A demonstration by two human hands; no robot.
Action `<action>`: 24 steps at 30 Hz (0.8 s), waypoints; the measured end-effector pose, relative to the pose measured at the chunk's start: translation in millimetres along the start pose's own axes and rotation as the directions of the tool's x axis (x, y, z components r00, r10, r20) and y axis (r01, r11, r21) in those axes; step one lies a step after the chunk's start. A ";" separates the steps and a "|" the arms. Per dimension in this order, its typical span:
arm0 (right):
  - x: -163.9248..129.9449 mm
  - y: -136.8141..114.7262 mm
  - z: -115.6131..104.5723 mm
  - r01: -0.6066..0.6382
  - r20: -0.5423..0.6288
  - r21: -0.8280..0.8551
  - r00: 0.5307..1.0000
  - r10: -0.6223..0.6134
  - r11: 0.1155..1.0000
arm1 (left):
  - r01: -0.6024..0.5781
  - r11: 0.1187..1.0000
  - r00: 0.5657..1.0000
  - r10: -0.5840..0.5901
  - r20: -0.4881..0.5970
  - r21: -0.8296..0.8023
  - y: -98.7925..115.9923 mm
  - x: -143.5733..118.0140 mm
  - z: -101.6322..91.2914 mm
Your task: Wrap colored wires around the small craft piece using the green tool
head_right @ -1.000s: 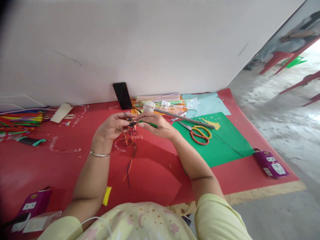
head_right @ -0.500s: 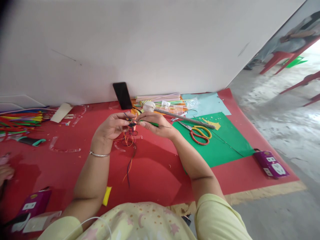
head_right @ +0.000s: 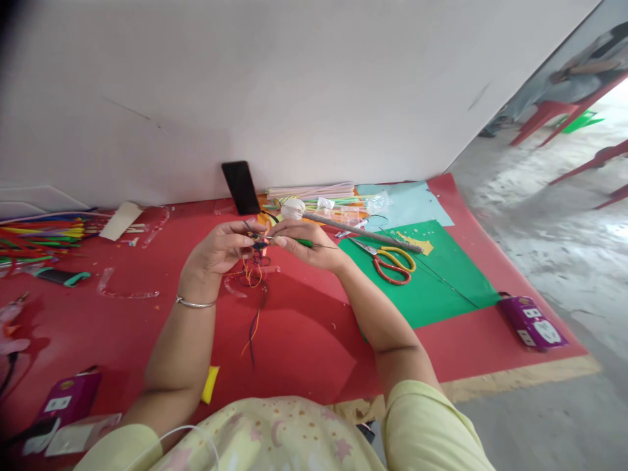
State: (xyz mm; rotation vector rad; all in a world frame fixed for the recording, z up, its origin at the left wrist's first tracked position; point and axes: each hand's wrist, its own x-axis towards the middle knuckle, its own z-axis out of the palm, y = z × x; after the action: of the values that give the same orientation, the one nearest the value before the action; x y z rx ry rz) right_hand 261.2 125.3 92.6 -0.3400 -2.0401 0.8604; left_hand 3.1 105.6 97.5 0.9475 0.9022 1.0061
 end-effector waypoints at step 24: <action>1.1 -1.1 -3.3 0.060 0.037 -0.086 0.998 -0.057 0.995 | -0.006 1.000 1.000 0.006 -0.013 0.014 -0.2 0.7 0.0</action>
State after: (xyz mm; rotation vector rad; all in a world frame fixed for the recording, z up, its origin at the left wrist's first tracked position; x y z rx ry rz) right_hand 263.3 126.6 95.3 -0.3134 -2.1131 0.7482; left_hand 3.3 106.2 97.1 0.9566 0.9186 1.0129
